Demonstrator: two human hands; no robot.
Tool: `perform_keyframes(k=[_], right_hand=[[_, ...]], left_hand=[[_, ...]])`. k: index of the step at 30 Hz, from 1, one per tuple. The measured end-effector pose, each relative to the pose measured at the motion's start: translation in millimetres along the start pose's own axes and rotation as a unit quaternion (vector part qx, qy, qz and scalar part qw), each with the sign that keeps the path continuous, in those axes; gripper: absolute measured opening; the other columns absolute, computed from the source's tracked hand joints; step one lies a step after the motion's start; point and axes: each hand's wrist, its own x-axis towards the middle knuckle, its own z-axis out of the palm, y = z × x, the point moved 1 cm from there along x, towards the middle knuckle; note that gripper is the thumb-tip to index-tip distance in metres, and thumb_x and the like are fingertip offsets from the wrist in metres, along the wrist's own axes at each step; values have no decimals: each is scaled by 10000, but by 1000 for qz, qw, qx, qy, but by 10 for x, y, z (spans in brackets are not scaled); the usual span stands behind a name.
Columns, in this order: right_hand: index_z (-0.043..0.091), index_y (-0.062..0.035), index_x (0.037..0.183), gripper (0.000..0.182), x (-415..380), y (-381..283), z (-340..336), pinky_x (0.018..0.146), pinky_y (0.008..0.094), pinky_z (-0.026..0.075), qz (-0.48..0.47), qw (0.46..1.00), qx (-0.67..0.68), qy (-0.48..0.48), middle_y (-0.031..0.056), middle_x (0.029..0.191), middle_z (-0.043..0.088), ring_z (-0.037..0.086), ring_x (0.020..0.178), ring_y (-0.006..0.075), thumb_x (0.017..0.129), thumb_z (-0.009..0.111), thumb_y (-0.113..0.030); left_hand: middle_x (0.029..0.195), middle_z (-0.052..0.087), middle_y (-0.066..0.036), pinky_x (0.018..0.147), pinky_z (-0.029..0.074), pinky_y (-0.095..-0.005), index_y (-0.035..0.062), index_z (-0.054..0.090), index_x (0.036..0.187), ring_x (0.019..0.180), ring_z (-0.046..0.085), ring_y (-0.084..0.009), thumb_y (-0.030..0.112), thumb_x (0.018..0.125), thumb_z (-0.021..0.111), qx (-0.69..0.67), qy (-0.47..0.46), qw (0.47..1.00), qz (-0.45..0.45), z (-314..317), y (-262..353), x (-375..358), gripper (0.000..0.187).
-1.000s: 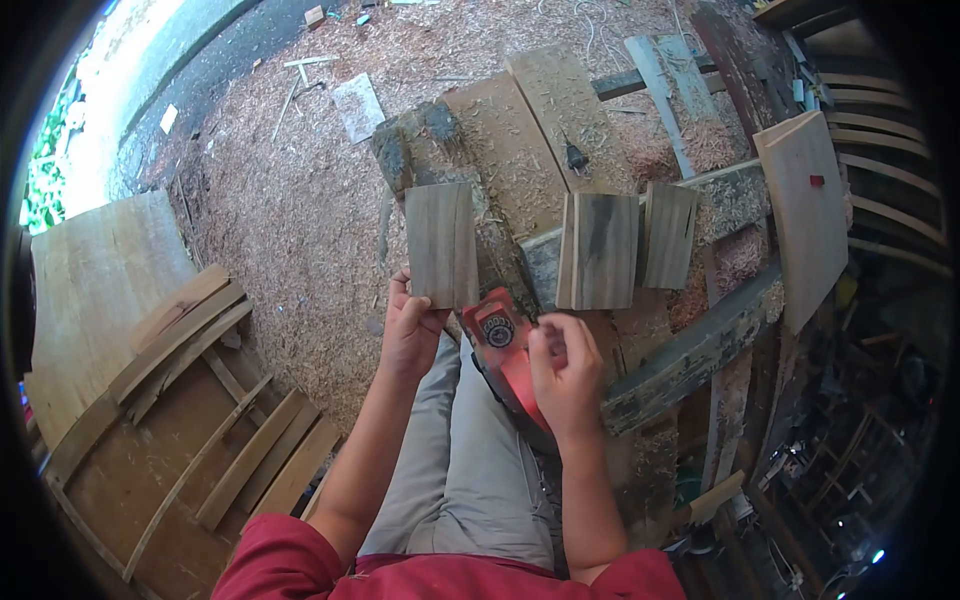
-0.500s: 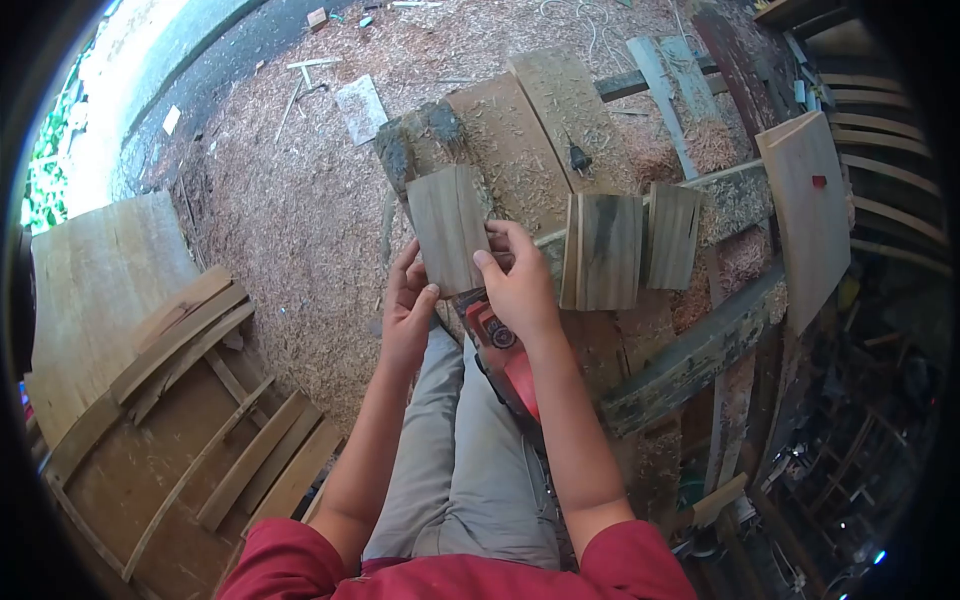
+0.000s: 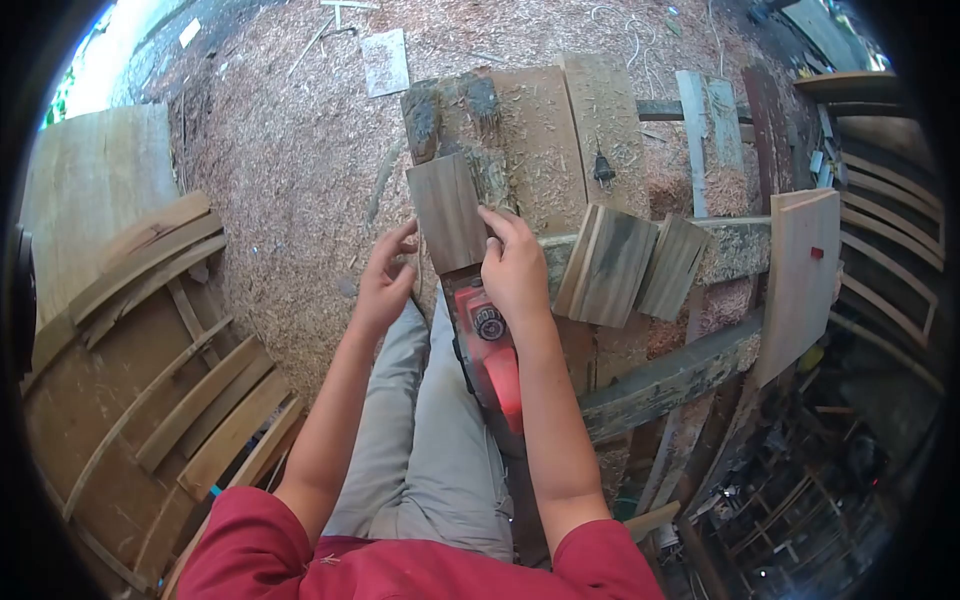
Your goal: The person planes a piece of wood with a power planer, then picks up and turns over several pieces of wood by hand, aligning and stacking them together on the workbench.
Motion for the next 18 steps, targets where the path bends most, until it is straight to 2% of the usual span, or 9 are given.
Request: perform_keyframes(k=[4,8,11,14,17,18], right_hand=[[695,-17,1399,404,-136,-80,-60,1098,447,540,4,1000,10,14,219,1366,717,680,1291,403,1006,604,-3],[703,-23,1389,399,-271,-75,-97,1059,445,561,40,998,42,-2,204,1319,737,705,1235,405,1000,616,7],[705,-18,1373,386,-342,-57,-107,1030,444,571,2,1000,13,-6,208,1300,744,724,1199,394,993,646,2],[724,-20,1309,335,-499,-202,-282,1019,445,571,-58,994,0,91,190,1240,750,725,1191,379,975,694,-11],[726,-41,1266,334,-718,-274,-583,1057,482,546,-96,965,-82,231,180,1310,701,676,1274,392,938,782,-75],[717,-57,1272,369,-751,-232,-647,1071,498,532,-79,954,-122,264,182,1347,672,653,1296,404,919,812,-106]], left_hand=[[1490,627,-95,996,554,-309,42,573,1543,1168,642,-138,-9,1092,600,-101,32,993,-48,-43,-142,73,455],[1410,688,-99,990,556,-313,32,583,1547,1125,664,-133,15,1097,617,-116,21,989,-90,-39,-44,77,451],[1401,697,-103,995,558,-322,26,594,1543,1125,676,-138,48,1103,619,-131,9,986,-98,-11,-38,87,441],[1435,682,-105,1005,562,-333,25,590,1549,1155,689,-156,85,1106,613,-116,3,990,-87,11,-48,91,448],[1434,680,-104,1002,559,-325,21,587,1553,1164,682,-152,84,1110,603,-84,3,994,-67,50,-40,88,447],[1439,677,-104,1003,557,-323,17,583,1554,1170,679,-153,83,1111,600,-74,5,996,-55,60,-47,88,448]])
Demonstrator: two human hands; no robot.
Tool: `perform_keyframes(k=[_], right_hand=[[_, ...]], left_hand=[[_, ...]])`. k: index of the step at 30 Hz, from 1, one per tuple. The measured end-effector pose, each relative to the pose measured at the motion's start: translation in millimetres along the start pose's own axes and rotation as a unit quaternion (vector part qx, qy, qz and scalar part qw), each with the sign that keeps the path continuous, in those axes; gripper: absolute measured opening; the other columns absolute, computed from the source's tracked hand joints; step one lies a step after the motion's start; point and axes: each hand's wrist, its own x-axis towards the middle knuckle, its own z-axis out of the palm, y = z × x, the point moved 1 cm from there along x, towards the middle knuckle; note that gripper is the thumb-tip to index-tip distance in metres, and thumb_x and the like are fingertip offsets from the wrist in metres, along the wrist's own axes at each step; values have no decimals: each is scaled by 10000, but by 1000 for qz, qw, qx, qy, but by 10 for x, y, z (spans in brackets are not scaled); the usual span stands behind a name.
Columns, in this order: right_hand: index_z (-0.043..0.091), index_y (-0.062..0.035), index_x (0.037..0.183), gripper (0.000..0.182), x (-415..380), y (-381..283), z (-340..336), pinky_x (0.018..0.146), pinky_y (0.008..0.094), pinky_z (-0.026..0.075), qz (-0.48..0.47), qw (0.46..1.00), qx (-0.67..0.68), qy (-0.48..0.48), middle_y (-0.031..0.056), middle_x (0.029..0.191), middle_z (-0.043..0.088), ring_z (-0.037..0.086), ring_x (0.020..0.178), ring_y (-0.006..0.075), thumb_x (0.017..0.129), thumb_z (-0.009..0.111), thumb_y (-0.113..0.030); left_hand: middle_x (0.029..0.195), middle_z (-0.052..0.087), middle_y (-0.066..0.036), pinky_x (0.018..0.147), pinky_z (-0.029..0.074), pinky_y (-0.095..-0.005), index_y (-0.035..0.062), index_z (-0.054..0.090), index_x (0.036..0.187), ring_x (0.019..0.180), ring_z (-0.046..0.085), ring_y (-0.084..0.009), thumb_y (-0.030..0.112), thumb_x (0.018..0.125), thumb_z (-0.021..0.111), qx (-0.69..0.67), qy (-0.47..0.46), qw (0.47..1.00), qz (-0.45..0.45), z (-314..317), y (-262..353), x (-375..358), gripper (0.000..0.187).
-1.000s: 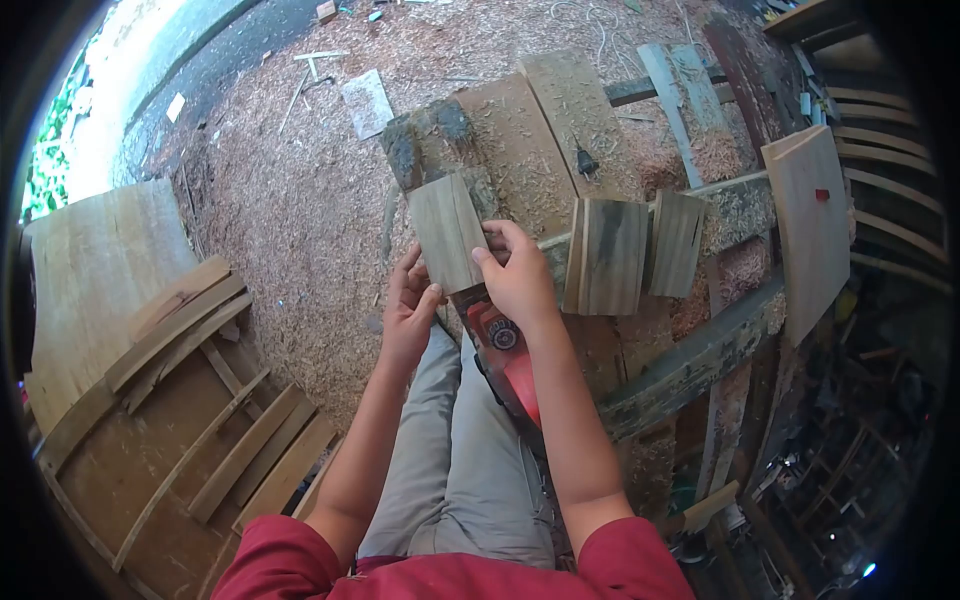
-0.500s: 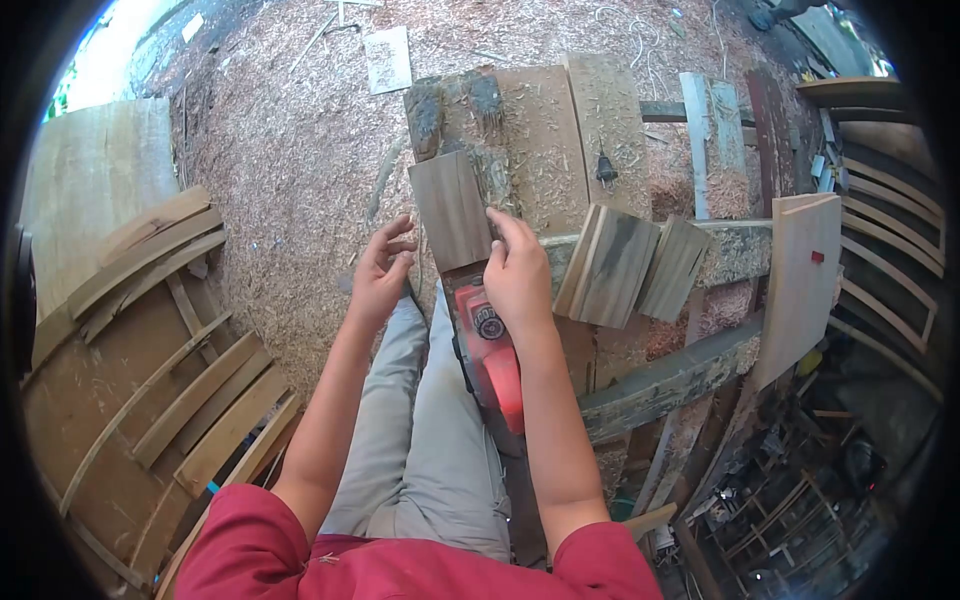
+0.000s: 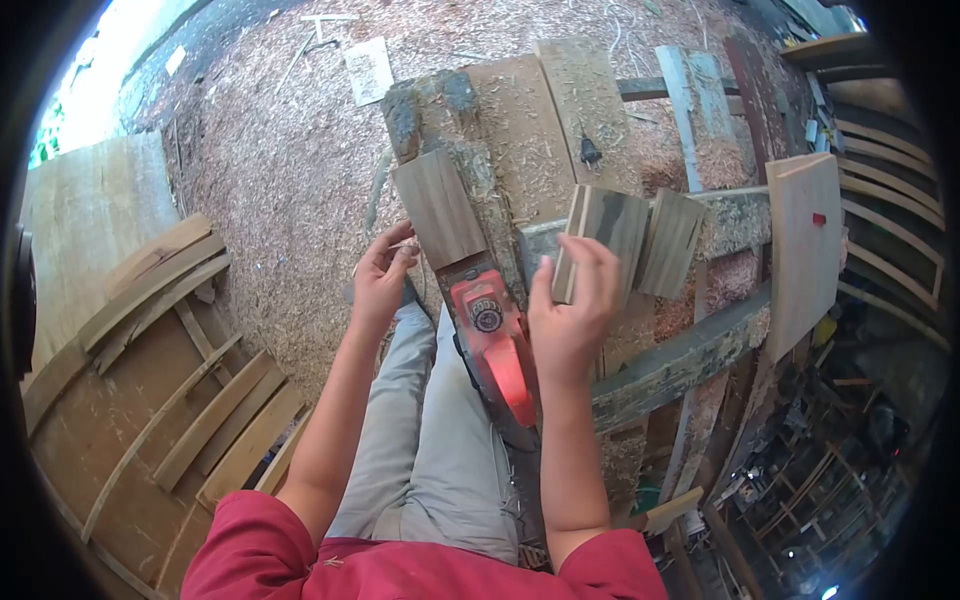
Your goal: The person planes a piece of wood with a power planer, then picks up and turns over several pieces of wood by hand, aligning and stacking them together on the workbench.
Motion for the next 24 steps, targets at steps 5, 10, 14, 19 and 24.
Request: perform_keyframes(k=[5,10,14,19,24], right_hand=[[660,-137,1335,574,-60,458,-31,1118,568,469,45,976,-206,59,225,1496,542,566,1367,455,835,925,-234],[638,-120,1315,592,-22,556,-70,1095,546,487,59,989,-124,50,209,1379,603,606,1300,436,817,937,-231],[626,-30,1289,610,12,14,-77,1052,509,531,48,996,-35,64,171,1262,654,658,1202,397,798,945,-197],[594,-133,1399,734,34,-554,545,1053,531,548,-18,990,15,-139,250,1407,597,615,1308,485,789,963,-304],[544,-148,1437,780,37,-516,1202,1089,551,509,-37,981,-46,-183,320,1476,505,565,1334,543,793,959,-296]], left_hand=[[1427,671,-101,998,539,-311,7,574,1553,1102,648,-118,41,1118,567,-35,10,999,-14,78,55,-34,436],[1439,668,-124,1009,544,-328,-4,574,1544,1195,669,-159,80,1133,558,-42,9,999,-34,26,70,-6,419],[1462,657,-128,1028,560,-344,-7,569,1541,1202,682,-188,123,1139,548,-56,1,998,-33,-70,73,68,423],[1411,680,-119,1011,568,-346,-13,586,1515,1171,694,-183,112,1149,530,-119,31,990,-63,-166,125,155,391],[1442,667,-150,1050,581,-360,-2,581,1541,1213,705,-213,111,1143,522,-158,32,986,-52,-237,153,263,418]])
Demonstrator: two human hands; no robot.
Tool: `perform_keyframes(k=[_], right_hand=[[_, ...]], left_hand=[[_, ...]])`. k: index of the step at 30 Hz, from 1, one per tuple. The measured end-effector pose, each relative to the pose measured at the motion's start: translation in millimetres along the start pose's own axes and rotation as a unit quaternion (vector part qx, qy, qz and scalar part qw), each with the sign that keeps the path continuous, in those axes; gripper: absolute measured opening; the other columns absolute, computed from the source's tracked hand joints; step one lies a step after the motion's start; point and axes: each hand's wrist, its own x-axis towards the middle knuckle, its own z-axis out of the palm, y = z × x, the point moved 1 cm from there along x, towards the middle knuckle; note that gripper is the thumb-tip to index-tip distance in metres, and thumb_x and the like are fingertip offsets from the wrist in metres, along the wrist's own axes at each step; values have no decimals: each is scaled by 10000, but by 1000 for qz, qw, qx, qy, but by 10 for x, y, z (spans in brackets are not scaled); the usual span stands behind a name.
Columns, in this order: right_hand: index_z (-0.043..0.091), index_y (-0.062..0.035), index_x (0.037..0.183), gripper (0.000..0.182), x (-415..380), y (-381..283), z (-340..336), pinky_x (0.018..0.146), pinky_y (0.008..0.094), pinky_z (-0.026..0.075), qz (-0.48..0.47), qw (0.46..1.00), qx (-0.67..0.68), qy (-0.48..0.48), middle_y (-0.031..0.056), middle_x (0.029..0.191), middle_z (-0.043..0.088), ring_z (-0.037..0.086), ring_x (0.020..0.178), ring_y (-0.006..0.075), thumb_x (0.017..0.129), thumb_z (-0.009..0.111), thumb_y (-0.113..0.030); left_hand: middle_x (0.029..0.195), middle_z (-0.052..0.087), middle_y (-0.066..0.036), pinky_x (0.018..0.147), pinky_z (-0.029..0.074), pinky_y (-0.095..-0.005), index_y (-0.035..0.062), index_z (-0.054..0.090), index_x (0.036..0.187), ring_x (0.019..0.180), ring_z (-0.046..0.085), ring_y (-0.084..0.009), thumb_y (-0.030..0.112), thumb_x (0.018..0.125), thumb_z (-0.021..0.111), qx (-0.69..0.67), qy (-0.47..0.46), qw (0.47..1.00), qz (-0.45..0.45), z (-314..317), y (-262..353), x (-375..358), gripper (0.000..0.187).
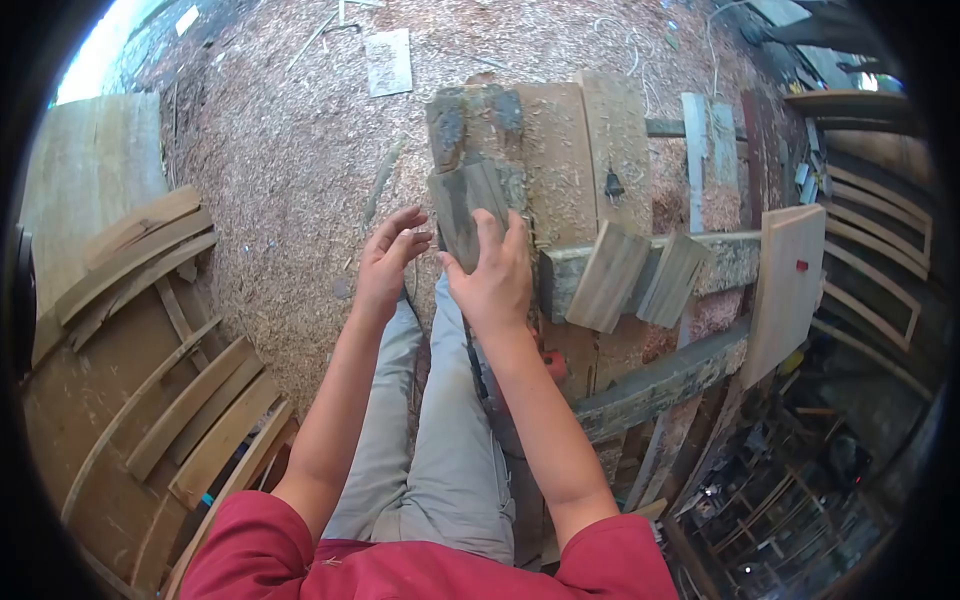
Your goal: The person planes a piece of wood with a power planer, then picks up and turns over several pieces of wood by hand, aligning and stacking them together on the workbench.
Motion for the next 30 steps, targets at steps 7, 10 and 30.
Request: perform_keyframes(k=[7,10,30], right_hand=[[492,-118,1442,852,45,89,173,1102,548,489,-2,999,-35,10,267,1407,508,553,1319,502,752,974,-246],[486,-104,1436,859,75,44,169,1091,544,495,-13,999,-45,13,246,1361,516,561,1297,481,743,973,-248],[484,-110,1431,854,114,-4,218,1123,544,472,-1,999,-46,13,213,1360,523,544,1316,443,742,970,-238]], left_hand=[[1497,662,-145,1056,579,-363,-12,584,1553,1235,702,-213,95,1133,526,-46,-71,996,-15,41,-25,72,437],[1477,672,-131,1050,582,-357,-15,607,1530,1223,702,-202,85,1138,524,-48,-67,997,-9,51,-27,72,413],[1367,687,-115,1002,574,-335,45,657,1493,1163,699,-177,150,1072,729,114,-32,991,66,-86,374,362,440]])
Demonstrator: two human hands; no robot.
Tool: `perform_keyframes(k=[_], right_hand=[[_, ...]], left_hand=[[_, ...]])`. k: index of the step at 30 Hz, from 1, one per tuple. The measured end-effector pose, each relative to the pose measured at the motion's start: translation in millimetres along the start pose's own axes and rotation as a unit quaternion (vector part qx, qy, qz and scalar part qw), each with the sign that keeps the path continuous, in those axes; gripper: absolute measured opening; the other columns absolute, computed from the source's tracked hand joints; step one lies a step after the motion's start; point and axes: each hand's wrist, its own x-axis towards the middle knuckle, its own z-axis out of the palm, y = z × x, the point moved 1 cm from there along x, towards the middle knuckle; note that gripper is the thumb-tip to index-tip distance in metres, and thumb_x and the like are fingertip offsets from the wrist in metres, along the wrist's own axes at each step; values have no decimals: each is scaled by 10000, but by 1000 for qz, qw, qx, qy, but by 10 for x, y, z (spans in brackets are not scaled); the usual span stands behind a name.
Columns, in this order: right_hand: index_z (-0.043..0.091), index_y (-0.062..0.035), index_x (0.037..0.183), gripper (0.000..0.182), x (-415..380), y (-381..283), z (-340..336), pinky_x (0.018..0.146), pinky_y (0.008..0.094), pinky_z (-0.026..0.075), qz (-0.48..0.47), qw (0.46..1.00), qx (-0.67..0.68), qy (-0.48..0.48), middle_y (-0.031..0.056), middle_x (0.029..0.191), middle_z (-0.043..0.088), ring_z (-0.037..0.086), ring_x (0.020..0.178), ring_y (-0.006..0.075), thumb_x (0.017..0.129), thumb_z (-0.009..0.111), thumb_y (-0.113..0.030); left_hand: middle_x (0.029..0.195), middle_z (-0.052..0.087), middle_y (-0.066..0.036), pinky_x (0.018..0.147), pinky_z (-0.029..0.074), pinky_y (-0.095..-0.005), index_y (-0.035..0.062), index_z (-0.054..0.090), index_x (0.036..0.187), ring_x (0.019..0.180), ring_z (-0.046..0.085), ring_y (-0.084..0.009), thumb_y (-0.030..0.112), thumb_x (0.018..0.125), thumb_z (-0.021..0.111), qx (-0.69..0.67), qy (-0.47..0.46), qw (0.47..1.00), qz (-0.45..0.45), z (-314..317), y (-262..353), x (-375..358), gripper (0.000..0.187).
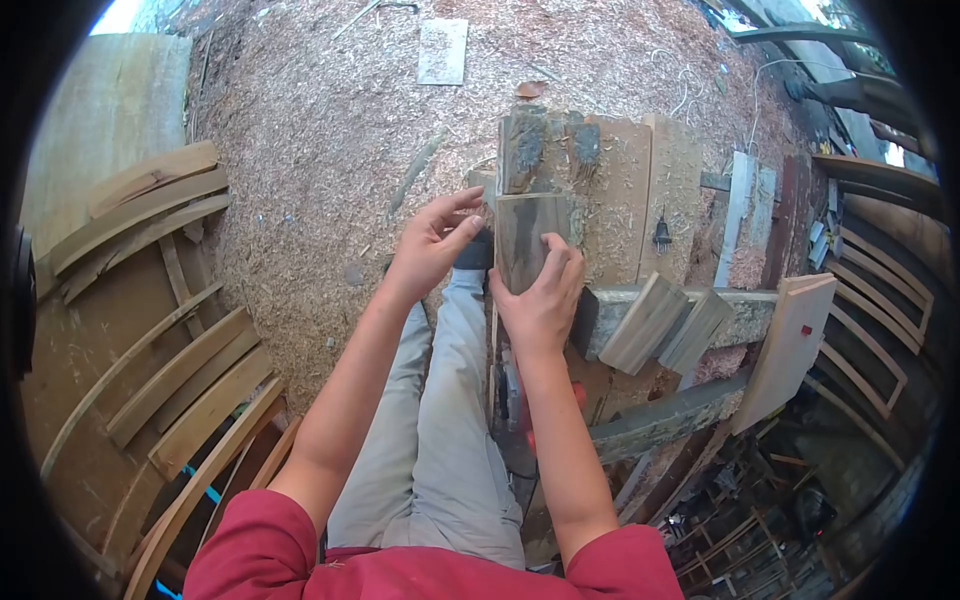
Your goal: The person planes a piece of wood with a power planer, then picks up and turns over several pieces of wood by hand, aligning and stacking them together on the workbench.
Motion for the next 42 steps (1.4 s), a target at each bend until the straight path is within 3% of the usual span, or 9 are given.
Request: perform_keyframes(k=[2,9,12,21,24,42], right_hand=[[482,-119,1463,893,4,16,-77,1129,545,472,5,999,13,-29,221,1387,521,542,1333,448,735,982,-248],[446,-199,1618,1068,-67,162,-390,1112,545,491,1,991,63,-116,247,1435,517,560,1316,481,700,993,-201],[446,-195,1619,1072,-52,175,-386,1105,548,490,-7,990,82,-117,248,1410,532,562,1299,490,691,982,-178],[443,-200,1630,1052,-54,135,-349,1122,553,484,12,992,62,-107,272,1447,523,547,1323,505,712,957,-194],[444,-199,1640,1053,-38,110,-355,1123,560,486,16,992,58,-110,285,1462,519,546,1324,516,719,954,-206],[442,-186,1648,1041,-65,83,-338,1121,564,492,21,993,44,-110,292,1462,523,547,1335,516,739,948,-218]], left_hand=[[1337,678,-112,969,590,-336,77,660,1502,1142,705,-171,178,1037,794,19,20,999,20,122,14,12,494],[1146,659,-85,904,606,-331,74,703,1436,1024,734,-173,161,1013,807,166,-15,986,19,240,143,109,444],[1037,678,-92,837,601,-350,87,751,1338,897,720,-196,215,982,825,138,19,990,36,285,96,141,385],[1017,693,-104,834,590,-353,57,752,1311,889,719,-218,168,990,799,161,33,985,55,322,162,148,343],[1090,690,-104,901,604,-336,34,728,1337,955,733,-186,119,1015,771,179,17,983,42,307,207,159,336],[1076,695,-117,920,605,-350,32,734,1309,982,742,-217,134,1006,772,187,14,982,34,314,279,174,322]])
